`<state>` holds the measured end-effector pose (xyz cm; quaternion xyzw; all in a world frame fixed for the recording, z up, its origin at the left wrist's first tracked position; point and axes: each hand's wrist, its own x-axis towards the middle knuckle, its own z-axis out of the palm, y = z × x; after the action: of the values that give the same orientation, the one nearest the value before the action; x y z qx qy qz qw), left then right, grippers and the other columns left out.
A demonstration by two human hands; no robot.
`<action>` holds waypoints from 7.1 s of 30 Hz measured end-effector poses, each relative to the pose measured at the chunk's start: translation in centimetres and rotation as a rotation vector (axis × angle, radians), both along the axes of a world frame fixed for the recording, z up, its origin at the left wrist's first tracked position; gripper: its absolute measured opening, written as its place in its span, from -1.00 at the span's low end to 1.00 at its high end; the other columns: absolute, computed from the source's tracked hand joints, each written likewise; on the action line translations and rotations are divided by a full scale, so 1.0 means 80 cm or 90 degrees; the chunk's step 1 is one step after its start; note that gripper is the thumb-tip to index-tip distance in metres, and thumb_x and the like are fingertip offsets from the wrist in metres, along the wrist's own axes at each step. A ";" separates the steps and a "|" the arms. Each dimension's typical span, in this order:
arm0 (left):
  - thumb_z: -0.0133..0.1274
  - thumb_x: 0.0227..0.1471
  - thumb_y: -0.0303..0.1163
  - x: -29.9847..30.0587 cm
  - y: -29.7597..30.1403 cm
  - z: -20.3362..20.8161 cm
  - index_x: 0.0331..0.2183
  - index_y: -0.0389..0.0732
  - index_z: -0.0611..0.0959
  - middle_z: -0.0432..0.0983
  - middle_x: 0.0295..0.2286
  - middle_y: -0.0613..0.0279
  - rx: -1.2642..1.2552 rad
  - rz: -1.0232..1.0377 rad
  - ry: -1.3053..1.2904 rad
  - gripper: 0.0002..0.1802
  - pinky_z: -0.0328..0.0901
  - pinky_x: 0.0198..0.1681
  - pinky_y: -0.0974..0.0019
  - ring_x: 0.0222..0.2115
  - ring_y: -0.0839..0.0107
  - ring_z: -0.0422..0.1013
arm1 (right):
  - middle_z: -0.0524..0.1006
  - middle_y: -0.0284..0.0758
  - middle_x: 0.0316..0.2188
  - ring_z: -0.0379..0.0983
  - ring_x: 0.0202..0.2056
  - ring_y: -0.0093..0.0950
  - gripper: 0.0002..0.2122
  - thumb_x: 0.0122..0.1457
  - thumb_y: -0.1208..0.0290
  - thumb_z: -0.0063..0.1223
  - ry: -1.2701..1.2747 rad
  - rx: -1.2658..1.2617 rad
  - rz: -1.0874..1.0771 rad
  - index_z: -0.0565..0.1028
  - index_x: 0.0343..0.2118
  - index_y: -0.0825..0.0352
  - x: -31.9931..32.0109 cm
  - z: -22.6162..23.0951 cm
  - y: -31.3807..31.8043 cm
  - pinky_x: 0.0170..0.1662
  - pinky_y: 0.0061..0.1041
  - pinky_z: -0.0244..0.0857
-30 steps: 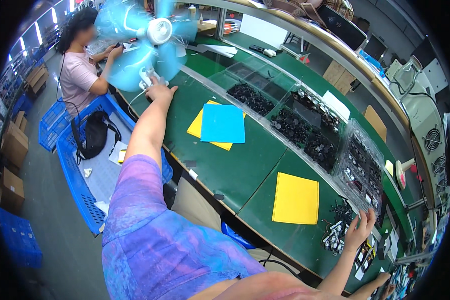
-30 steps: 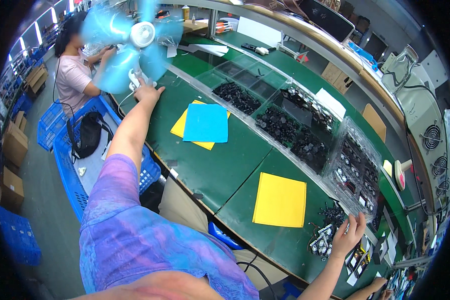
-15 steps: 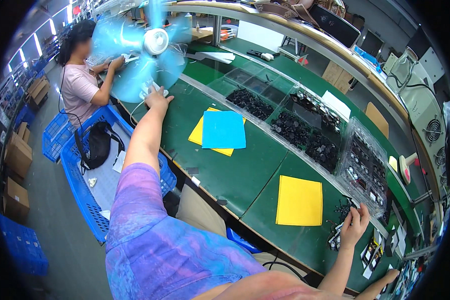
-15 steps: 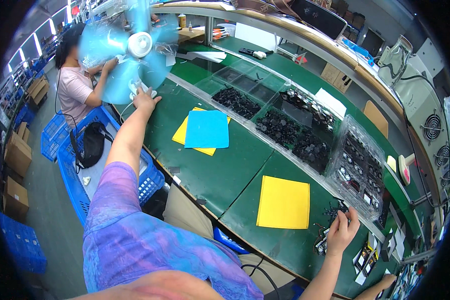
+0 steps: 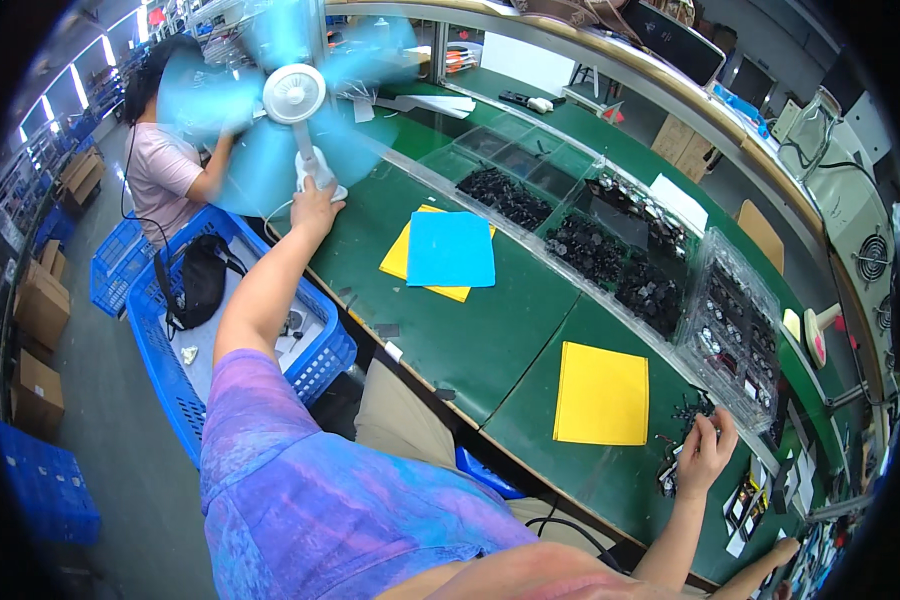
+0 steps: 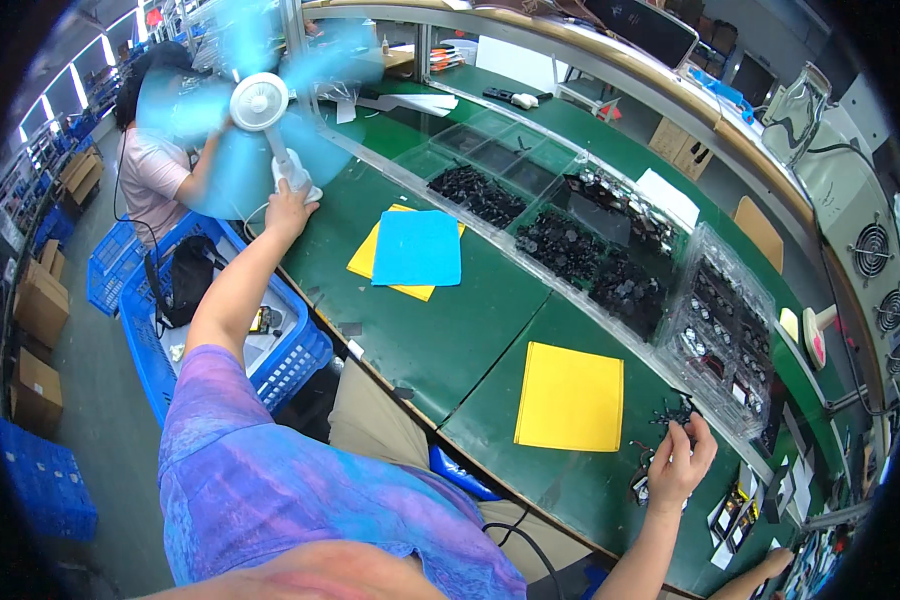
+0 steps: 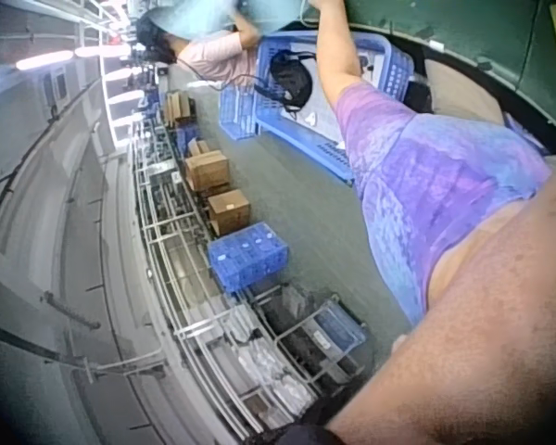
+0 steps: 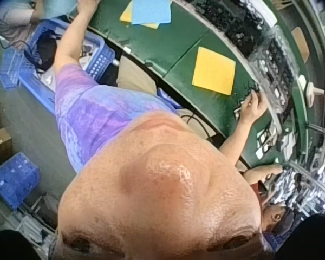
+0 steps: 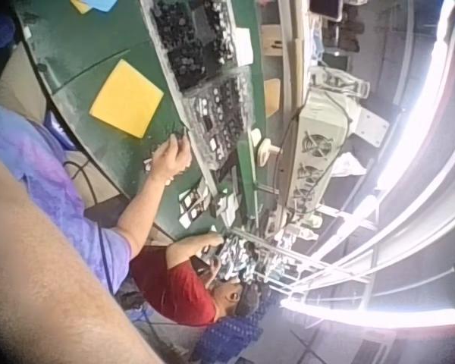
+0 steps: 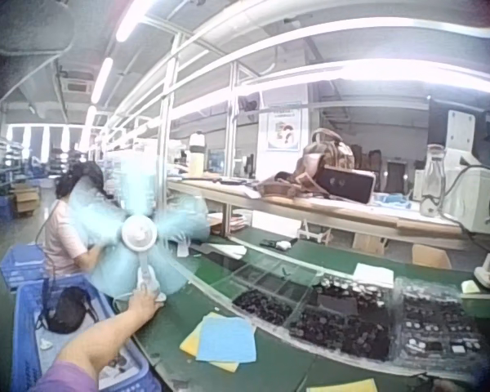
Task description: Assembling handheld electronic gaming consoles by installing screens, batteries, and internal components.
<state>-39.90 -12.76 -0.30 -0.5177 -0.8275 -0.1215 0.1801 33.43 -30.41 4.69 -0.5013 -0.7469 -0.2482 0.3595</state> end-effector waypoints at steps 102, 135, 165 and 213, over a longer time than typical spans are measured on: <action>0.31 -0.15 0.08 0.490 -0.065 0.007 0.08 -0.20 0.53 0.29 0.16 -0.03 -0.226 -0.928 -0.191 -0.18 -0.08 0.33 -0.14 0.27 -0.02 0.08 | 0.53 -0.25 -0.11 0.42 -0.05 -0.25 -0.69 0.02 0.33 0.25 0.030 -0.417 0.066 0.59 -0.17 0.33 -0.078 -0.041 0.070 0.05 -0.31 0.30; 0.26 -0.13 -0.25 -0.148 -0.258 -0.123 0.22 -0.16 0.34 0.16 0.24 -0.07 -0.355 -0.142 -0.151 -0.14 0.09 0.28 0.01 0.26 -0.02 0.08 | 0.48 -0.11 -0.06 0.37 -0.02 -0.13 -0.71 0.26 0.33 0.07 -0.051 -0.356 0.031 0.50 -0.03 0.39 -0.090 -0.074 0.081 0.06 -0.20 0.25; 0.41 -0.24 -0.32 -0.050 -0.269 0.031 -0.04 -0.20 0.56 0.57 -0.24 0.28 -0.048 -0.122 -0.683 -0.35 0.40 -0.14 0.32 -0.26 0.49 0.49 | 0.50 -0.14 -0.12 0.38 -0.06 -0.13 -0.77 0.15 0.49 0.10 -0.014 -0.320 0.055 0.51 -0.13 0.39 -0.101 -0.069 0.078 0.05 -0.26 0.26; 0.32 -0.23 0.00 0.454 -0.103 0.118 0.30 -0.01 0.16 0.16 0.02 -0.23 -0.268 -0.597 -0.588 0.11 0.24 0.15 0.11 0.02 -0.07 0.29 | 0.50 -0.22 -0.07 0.39 -0.01 -0.21 -0.65 0.06 0.42 0.21 0.027 -0.390 0.094 0.53 -0.06 0.32 -0.090 -0.042 0.066 0.06 -0.28 0.26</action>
<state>-3.61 -20.98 9.12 -0.7399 -0.5144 -0.2316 -0.3664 26.25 -25.12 1.29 -0.5358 -0.8136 0.0257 0.2242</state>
